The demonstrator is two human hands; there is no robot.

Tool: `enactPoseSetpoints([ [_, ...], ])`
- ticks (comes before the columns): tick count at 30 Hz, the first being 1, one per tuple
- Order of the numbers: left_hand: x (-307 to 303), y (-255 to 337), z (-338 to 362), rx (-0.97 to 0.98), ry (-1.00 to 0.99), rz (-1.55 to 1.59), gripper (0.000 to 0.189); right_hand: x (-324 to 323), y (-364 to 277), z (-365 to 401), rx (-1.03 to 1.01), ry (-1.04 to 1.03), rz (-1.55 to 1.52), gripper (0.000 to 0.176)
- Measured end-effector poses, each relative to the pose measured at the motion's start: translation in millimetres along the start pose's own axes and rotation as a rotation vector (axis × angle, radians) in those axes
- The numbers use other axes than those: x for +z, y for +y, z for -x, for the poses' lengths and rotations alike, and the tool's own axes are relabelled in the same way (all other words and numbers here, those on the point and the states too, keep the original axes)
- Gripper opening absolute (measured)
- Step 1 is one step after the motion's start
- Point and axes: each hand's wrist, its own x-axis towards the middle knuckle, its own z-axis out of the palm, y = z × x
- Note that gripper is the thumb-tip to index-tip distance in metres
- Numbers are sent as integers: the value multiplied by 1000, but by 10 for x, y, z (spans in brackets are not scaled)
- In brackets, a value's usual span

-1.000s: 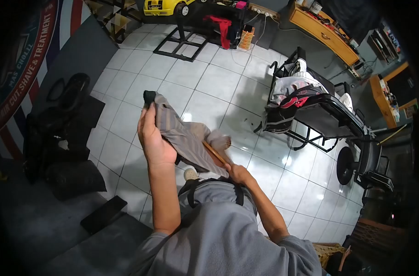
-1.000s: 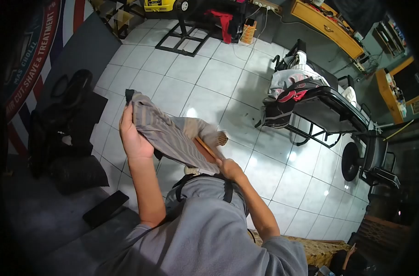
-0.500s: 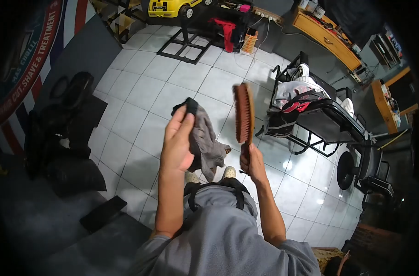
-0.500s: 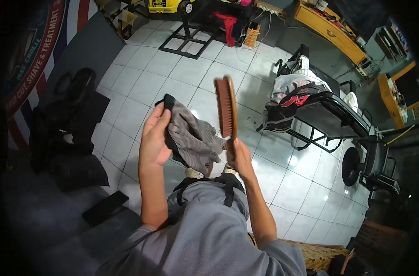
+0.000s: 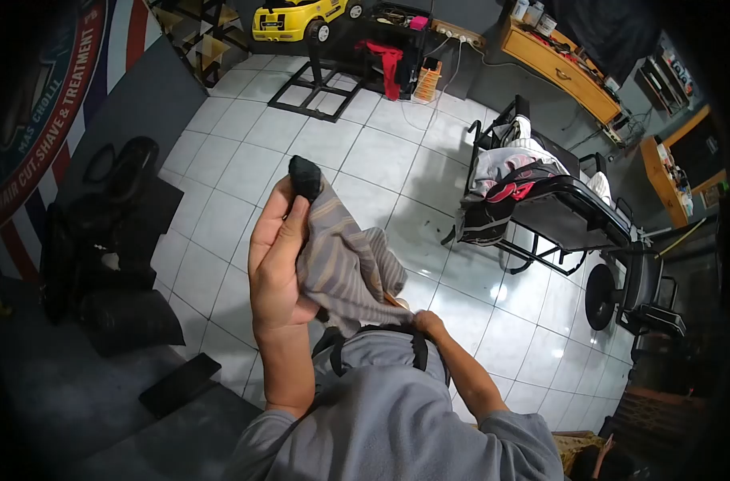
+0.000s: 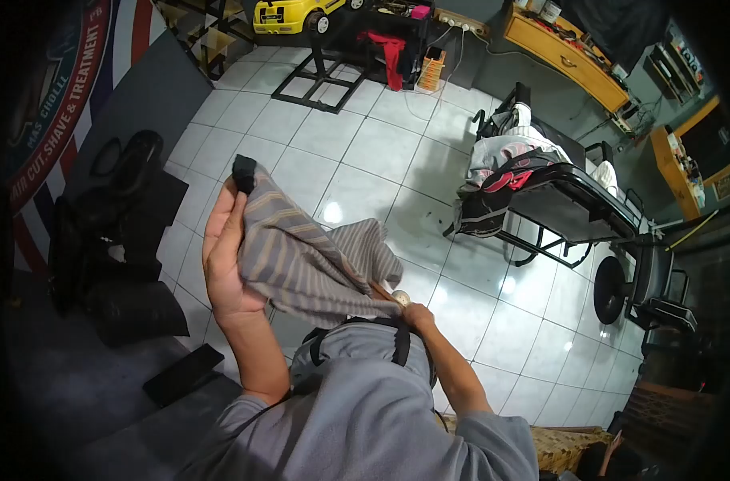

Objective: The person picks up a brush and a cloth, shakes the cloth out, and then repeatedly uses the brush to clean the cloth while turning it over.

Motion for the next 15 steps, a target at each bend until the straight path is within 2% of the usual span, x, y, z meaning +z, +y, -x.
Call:
enactPoseSetpoints([
  [2,14,-11,21,22,18,-16,30,115,282,106,182,25,-2,59],
  [5,-70,-129,-28,-5,32,-88,29,148,421,46,188,-15,-171,66],
  [6,-88,-176,-38,-57,58,-79,28,147,460,8,82,78,-349,74],
  [7,-90,-224,-50,-109,80,-67,28,12,361,61,37,122,-604,74],
  [8,-85,-271,-57,-176,139,-64,26,-413,-27,338,16,100,-829,65],
  [10,-72,-355,-77,-270,177,-63,25,-1076,-562,718,-153,-94,-1303,58],
  [11,-69,-405,-71,-312,185,-71,25,-1374,-817,930,-270,-103,-1399,58],
  [13,-8,-480,-82,-244,43,-209,24,-1826,-1260,1331,-509,-119,-1594,58],
  [15,80,-498,-54,-221,-81,-313,23,-2040,-1533,1583,-655,-182,-1649,59],
])
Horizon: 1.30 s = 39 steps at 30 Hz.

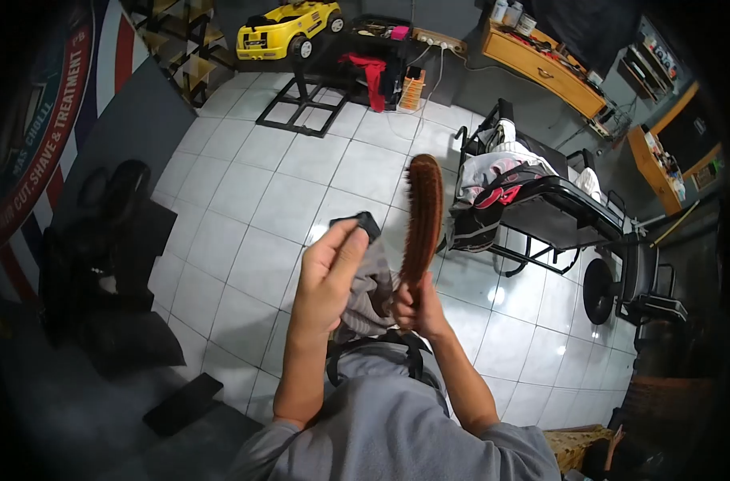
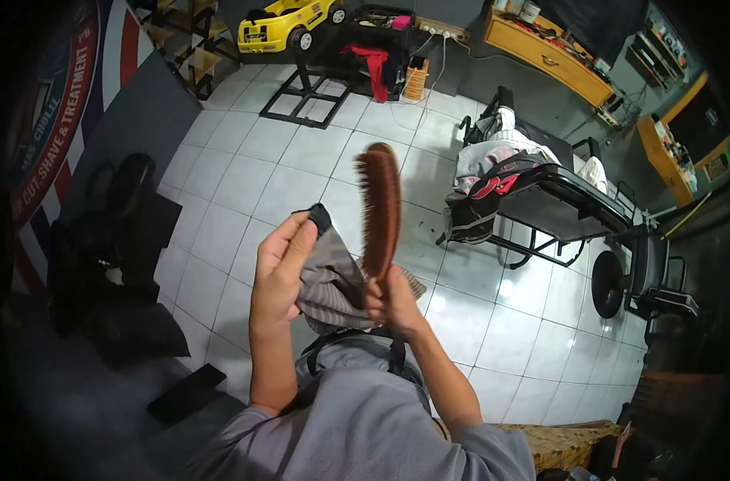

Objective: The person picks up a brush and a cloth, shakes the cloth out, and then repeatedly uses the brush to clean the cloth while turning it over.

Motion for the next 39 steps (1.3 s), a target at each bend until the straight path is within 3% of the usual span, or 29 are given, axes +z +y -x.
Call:
enactPoseSetpoints([
  [1,3,-18,11,25,-67,-72,22,-3,81,-41,59,-90,-50,59],
  [4,101,30,39,160,39,-48,21,-39,365,-175,172,-206,58,52],
  [6,10,83,47,214,47,117,21,-328,696,-295,7,-179,567,50],
  [7,-12,106,53,236,102,134,21,-698,978,-354,-42,-164,1078,45],
  [9,2,186,78,278,215,172,23,-1379,1553,-282,161,-137,1616,39],
  [11,-13,211,113,289,186,208,24,-1766,1718,-83,658,174,1607,37],
  [12,-20,220,121,293,170,226,24,-2122,1862,-23,810,137,1661,41],
  [13,-39,190,105,305,151,252,25,-2072,1728,96,820,182,1744,35],
  [16,110,200,101,161,182,283,24,-2253,1651,189,745,212,1632,37],
  [18,38,13,68,16,100,350,24,-2546,1798,34,540,387,1384,49],
  [19,66,-3,55,-31,90,355,23,-2494,1736,-26,215,449,1242,62],
  [21,175,-36,29,-130,107,387,24,-1467,870,-124,284,554,657,65],
  [23,179,-121,20,-209,-4,373,24,-878,116,-121,283,130,-168,61],
  [24,185,-152,18,-244,-48,332,25,-734,16,-99,110,-109,-150,62],
  [26,227,-128,41,-165,-73,186,21,-541,-178,-52,32,-241,105,62],
  [28,185,-98,72,-53,-107,10,19,-482,-156,-88,33,-335,155,61],
  [29,156,33,96,-3,-148,-89,17,-600,-55,-128,126,-374,74,60],
  [30,128,77,78,75,-166,-186,17,-631,-1,-125,249,-267,158,57],
  [32,12,196,82,57,-206,-272,18,-859,253,-182,315,-259,546,58],
  [34,-61,245,96,25,-148,-150,18,-1740,1131,-222,479,-31,1323,58],
  [36,-62,267,108,17,-68,-23,19,-2400,1844,-74,438,104,1742,56],
  [39,32,410,150,53,77,141,12,-2339,1920,310,595,432,1643,59],
])
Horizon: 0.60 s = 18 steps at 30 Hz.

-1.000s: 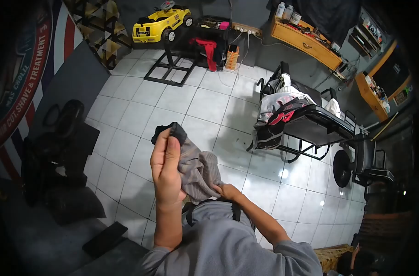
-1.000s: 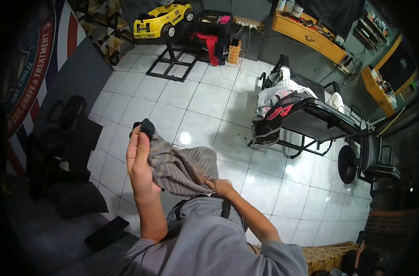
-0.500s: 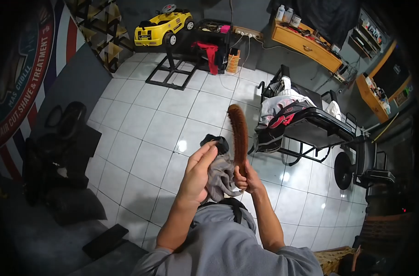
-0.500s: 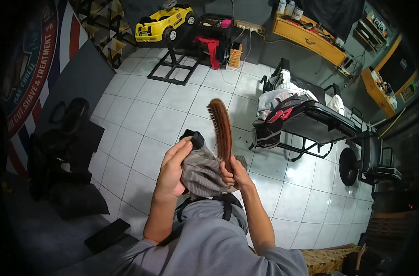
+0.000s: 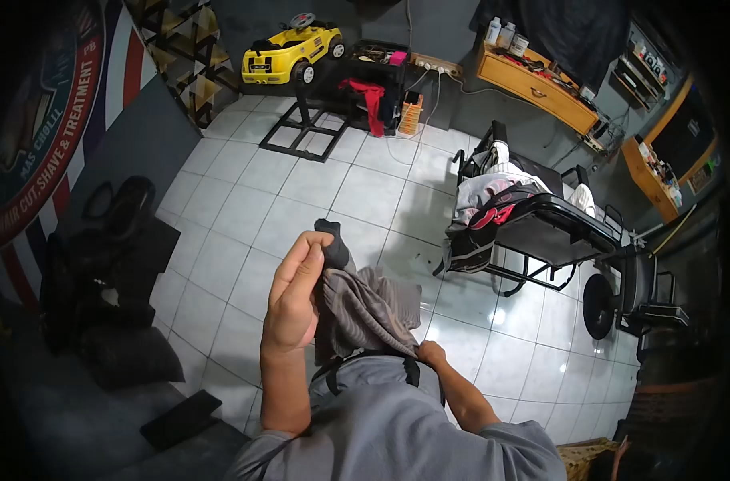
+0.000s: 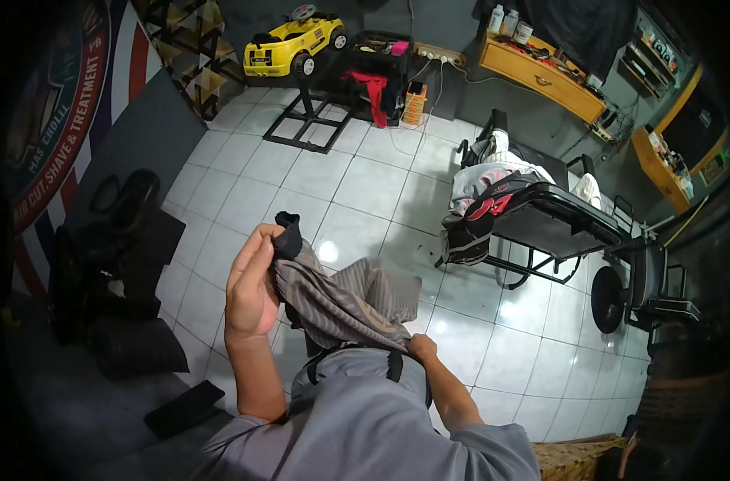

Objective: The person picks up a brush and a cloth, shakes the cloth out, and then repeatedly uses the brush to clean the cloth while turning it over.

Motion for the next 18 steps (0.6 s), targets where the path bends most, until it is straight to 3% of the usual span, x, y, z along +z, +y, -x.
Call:
enactPoseSetpoints([
  [3,-126,-25,-31,138,-241,-258,10,103,114,-87,79,71,-68,58],
  [5,-106,-43,-58,135,-244,-587,21,67,92,-267,35,151,-156,57],
  [7,-101,-134,-105,116,-274,-743,19,-390,-183,-179,-11,50,-841,51],
  [9,-62,-209,-127,219,-275,-912,22,-1271,-694,254,-96,-230,-1384,47],
  [12,-91,-370,-170,329,-314,-975,24,-2066,-1227,779,-410,-287,-1697,51],
  [15,-7,-310,-118,293,-305,-957,21,-2316,-1397,967,-682,-461,-1694,50],
  [17,68,-206,-76,227,-275,-953,18,-2333,-1464,986,-772,-590,-1557,46],
  [18,62,-193,-77,287,-235,-918,15,-2251,-1494,955,-738,-543,-1402,46],
])
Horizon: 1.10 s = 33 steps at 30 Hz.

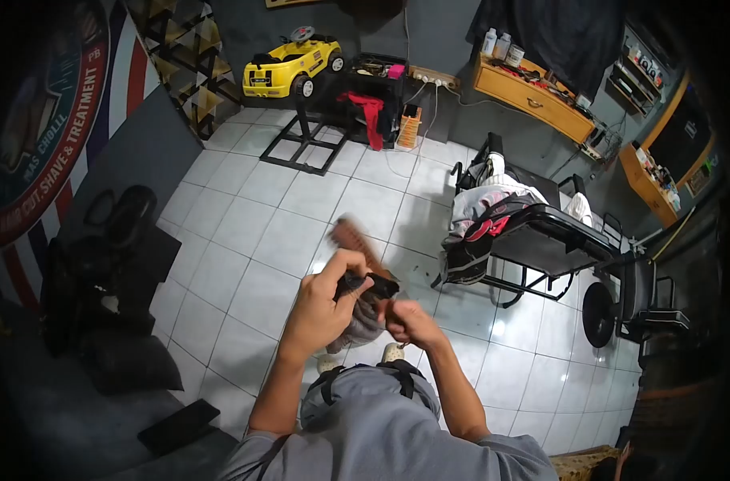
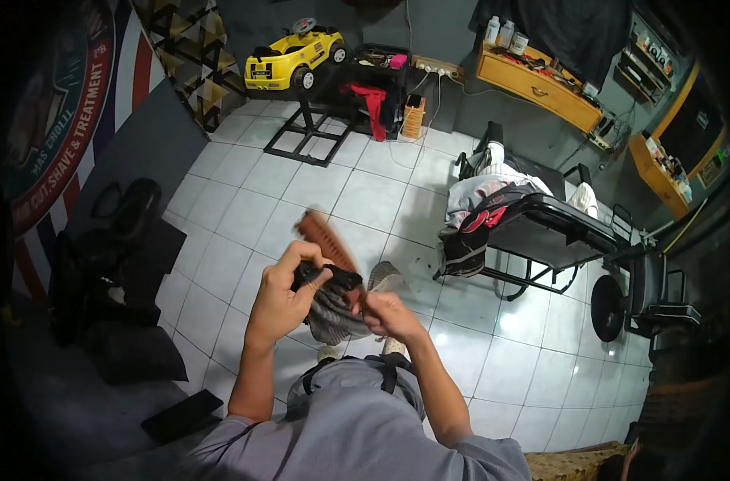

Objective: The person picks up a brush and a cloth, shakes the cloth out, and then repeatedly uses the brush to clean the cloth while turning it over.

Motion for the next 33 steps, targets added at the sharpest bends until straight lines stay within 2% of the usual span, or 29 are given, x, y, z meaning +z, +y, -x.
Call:
enactPoseSetpoints([
  [3,-40,5,-28,111,196,68,22,-344,806,-106,144,91,313,44],
  [4,-112,27,-16,105,240,65,26,-486,1008,-93,283,147,482,49],
  [5,-142,6,-29,162,333,95,21,-751,1401,-61,255,240,1016,59],
  [6,-184,-2,-33,168,389,128,20,-1027,1791,-20,573,261,1187,71],
  [8,-306,-42,-24,184,443,136,20,-1091,1962,269,788,373,1244,69],
  [9,-375,-57,-13,221,373,139,21,-1379,2249,313,921,311,1215,66],
  [10,-430,-61,-2,255,298,147,23,-1647,2511,443,785,296,1250,75],
  [11,-454,-49,-3,288,226,160,25,-1656,2486,460,744,405,1341,66],
  [13,-520,67,-21,177,-26,44,29,-1751,2311,444,727,461,1007,57],
  [15,-512,10,-73,171,-221,-93,24,-1764,2114,344,437,572,967,51],
  [16,-489,-46,-84,173,-269,-145,22,-1532,1732,245,324,626,868,51],
  [17,-452,-121,-101,179,-319,-199,21,-1280,1370,136,243,650,626,49],
  [19,-384,-183,-120,198,-382,-216,19,-751,578,-16,148,557,220,49],
  [21,-305,-207,-137,233,-402,-145,18,-311,75,-73,26,407,-117,50],
  [22,-259,-245,-116,188,-367,-80,19,-180,-19,-48,-4,314,-124,50],
  [24,-264,-213,-102,217,-314,-71,23,-21,-122,-42,-77,122,-131,49],
  [27,-339,-166,-129,383,-158,-152,22,58,43,-96,108,-63,239,42],
  [29,-379,-144,-150,532,-34,-229,19,-114,460,-154,327,-52,290,40],
  [30,-412,-136,-165,637,38,-306,19,-254,793,-160,308,29,499,46],
  [31,-464,-121,-177,658,79,-328,20,-464,1009,-149,337,58,905,52],
  [32,-520,-99,-164,673,119,-352,21,-886,1617,-101,444,145,1259,57],
  [33,-563,-98,-150,688,158,-375,21,-944,1773,27,538,223,1335,59],
])
